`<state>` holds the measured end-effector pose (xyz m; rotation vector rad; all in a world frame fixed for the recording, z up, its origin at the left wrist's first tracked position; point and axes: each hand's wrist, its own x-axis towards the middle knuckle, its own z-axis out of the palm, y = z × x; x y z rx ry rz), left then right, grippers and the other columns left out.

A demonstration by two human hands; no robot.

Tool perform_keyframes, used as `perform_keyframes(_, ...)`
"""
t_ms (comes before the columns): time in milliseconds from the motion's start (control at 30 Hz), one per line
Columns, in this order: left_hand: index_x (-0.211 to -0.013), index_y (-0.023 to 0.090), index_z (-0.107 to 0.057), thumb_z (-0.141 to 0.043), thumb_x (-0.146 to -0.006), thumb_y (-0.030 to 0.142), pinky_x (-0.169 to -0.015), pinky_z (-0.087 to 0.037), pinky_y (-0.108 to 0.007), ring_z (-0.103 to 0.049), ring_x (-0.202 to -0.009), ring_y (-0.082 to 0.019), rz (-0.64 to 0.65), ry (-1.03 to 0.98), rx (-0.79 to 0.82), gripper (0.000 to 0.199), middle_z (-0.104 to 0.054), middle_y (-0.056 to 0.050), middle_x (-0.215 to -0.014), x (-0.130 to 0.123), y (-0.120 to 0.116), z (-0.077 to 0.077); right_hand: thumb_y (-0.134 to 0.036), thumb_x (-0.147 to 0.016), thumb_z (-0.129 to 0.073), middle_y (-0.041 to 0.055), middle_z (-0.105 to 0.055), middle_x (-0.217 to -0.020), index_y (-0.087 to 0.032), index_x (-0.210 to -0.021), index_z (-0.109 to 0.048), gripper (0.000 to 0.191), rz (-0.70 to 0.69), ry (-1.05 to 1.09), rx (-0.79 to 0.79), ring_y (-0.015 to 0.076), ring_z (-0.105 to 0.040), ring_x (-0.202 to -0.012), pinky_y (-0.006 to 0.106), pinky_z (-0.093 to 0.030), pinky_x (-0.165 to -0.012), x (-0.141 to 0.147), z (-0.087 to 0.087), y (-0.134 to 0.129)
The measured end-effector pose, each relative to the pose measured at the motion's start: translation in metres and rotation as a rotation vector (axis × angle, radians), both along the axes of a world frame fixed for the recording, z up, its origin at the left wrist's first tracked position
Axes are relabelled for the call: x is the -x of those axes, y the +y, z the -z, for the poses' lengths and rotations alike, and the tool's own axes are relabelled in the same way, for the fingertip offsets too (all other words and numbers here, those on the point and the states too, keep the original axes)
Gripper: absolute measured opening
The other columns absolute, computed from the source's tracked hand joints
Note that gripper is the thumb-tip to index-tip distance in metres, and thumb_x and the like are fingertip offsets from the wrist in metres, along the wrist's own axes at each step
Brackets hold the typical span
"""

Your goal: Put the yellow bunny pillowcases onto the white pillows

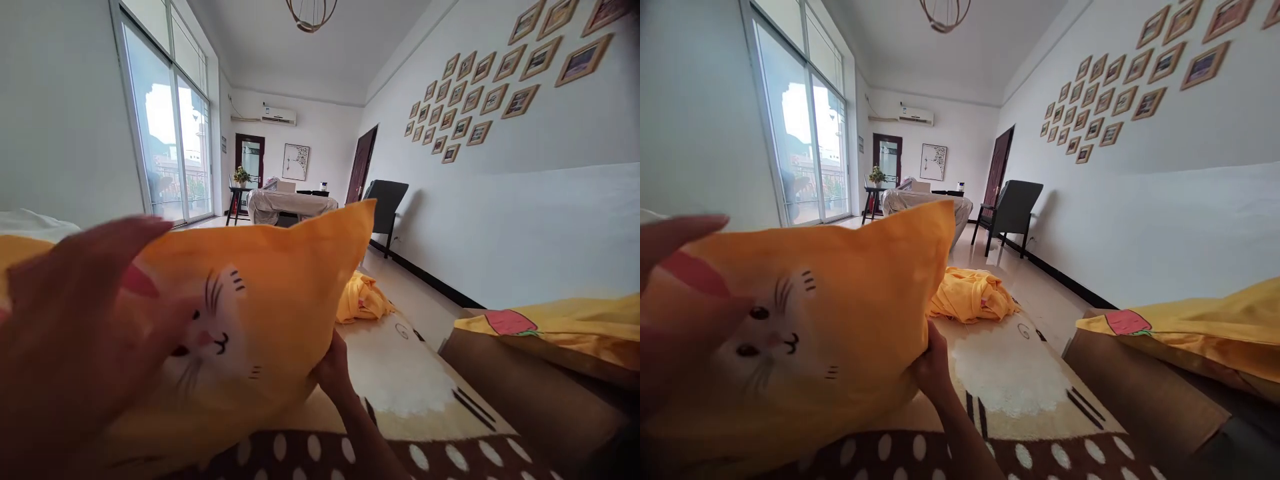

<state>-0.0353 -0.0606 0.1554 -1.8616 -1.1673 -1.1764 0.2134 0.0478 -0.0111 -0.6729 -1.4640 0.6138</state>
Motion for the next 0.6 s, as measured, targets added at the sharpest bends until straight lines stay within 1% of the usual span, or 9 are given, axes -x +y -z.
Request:
perform_keyframes(33, -0.146, 0.032, -0.026, -0.044, -0.086, 0.057, -0.104, -0.028, -0.058, -0.044, -0.123, -0.036, -0.031, 0.021, 0.006, 0.068, -0.046, -0.004, -0.135, -0.006, 0.006, -0.014, -0.017, -0.067, -0.059, 0.0012, -0.068, -0.079, -0.02, -0.084, -0.062, 0.017, -0.022, -0.003, 0.007, 0.0165, -0.058, -0.069, 0.027, -0.049, -0.061, -0.002, 0.001, 0.005)
perform_keyframes(67, -0.145, 0.028, -0.029, -0.04, -0.085, 0.064, -0.102, -0.032, -0.056, -0.046, -0.12, -0.035, -0.054, 0.075, 0.078, 0.071, -0.049, -0.006, -0.134, -0.015, 0.014, -0.025, -0.019, -0.067, -0.062, 0.0025, -0.069, -0.082, -0.02, -0.085, -0.063, 0.018, -0.05, 0.0, 0.02, 0.0183, -0.06, -0.072, 0.029, -0.05, -0.063, -0.003, 0.002, 0.011)
perform_keyframes(133, -0.14, 0.028, -0.037, -0.036, -0.085, 0.069, -0.091, -0.044, -0.047, -0.054, -0.112, -0.031, -0.007, 0.21, 0.34, 0.069, -0.057, -0.007, -0.127, -0.034, 0.031, -0.036, -0.022, -0.065, -0.068, 0.0045, -0.071, -0.088, -0.021, -0.087, -0.064, 0.023, -0.123, 0.008, 0.064, 0.0216, -0.062, -0.078, 0.033, -0.052, -0.068, -0.006, 0.005, 0.021)
perform_keyframes(200, -0.13, 0.027, -0.049, -0.033, -0.088, 0.066, -0.079, -0.048, -0.037, -0.062, -0.098, -0.026, 0.067, 0.335, 0.635, 0.059, -0.065, -0.006, -0.112, -0.049, 0.045, -0.036, -0.024, -0.062, -0.072, 0.0054, -0.071, -0.092, -0.022, -0.089, -0.065, 0.028, -0.209, 0.019, 0.121, 0.0237, -0.063, -0.083, 0.036, -0.053, -0.072, -0.011, 0.005, 0.026)
perform_keyframes(267, -0.12, 0.026, -0.056, -0.03, -0.089, 0.065, -0.074, -0.047, -0.035, -0.064, -0.088, -0.025, 0.051, 0.388, 0.745, 0.056, -0.069, -0.006, -0.099, -0.058, 0.052, -0.029, -0.024, -0.061, -0.074, 0.0053, -0.07, -0.098, -0.022, -0.095, -0.065, 0.036, -0.298, 0.095, 0.151, 0.0248, -0.063, -0.088, 0.037, -0.052, -0.076, -0.018, -0.002, 0.025)
perform_keyframes(367, -0.118, 0.027, -0.056, -0.03, -0.088, 0.066, -0.071, -0.046, -0.037, -0.064, -0.082, -0.027, -0.038, 0.372, 0.667, 0.056, -0.068, -0.005, -0.088, -0.06, 0.049, -0.023, -0.028, -0.066, -0.071, 0.0046, -0.067, -0.107, -0.023, -0.105, -0.062, 0.041, -0.4, 0.328, 0.141, 0.0249, -0.061, -0.098, 0.039, -0.05, -0.084, -0.029, -0.02, 0.016)
perform_keyframes(467, -0.118, 0.025, -0.054, -0.035, -0.091, 0.049, -0.073, -0.046, -0.037, -0.064, -0.08, -0.024, -0.004, 0.432, 0.601, 0.04, -0.068, -0.004, -0.091, -0.073, 0.039, -0.027, -0.032, -0.075, -0.066, 0.0042, -0.067, -0.103, -0.021, -0.1, -0.062, 0.028, -0.328, 0.455, 0.143, 0.0225, -0.059, -0.099, 0.037, -0.048, -0.086, -0.029, -0.031, 0.007)
perform_keyframes(533, -0.116, 0.02, -0.053, -0.04, -0.088, 0.029, -0.08, -0.046, -0.039, -0.063, -0.087, -0.025, 0.016, 0.455, 0.511, 0.032, -0.067, -0.006, -0.099, -0.097, 0.033, -0.03, -0.035, -0.076, -0.067, 0.0037, -0.067, -0.098, -0.021, -0.097, -0.062, 0.026, -0.252, 0.459, 0.161, 0.0207, -0.06, -0.093, 0.034, -0.048, -0.083, -0.024, -0.03, 0.004)
perform_keyframes(600, -0.113, 0.017, -0.052, -0.043, -0.082, 0.017, -0.084, -0.046, -0.04, -0.061, -0.096, -0.026, 0.036, 0.417, 0.413, 0.033, -0.065, -0.009, -0.105, -0.131, 0.033, -0.031, -0.037, -0.077, -0.067, 0.0035, -0.067, -0.095, -0.021, -0.098, -0.061, 0.028, -0.25, 0.446, 0.181, 0.0194, -0.06, -0.087, 0.031, -0.048, -0.077, -0.019, -0.025, 0.004)
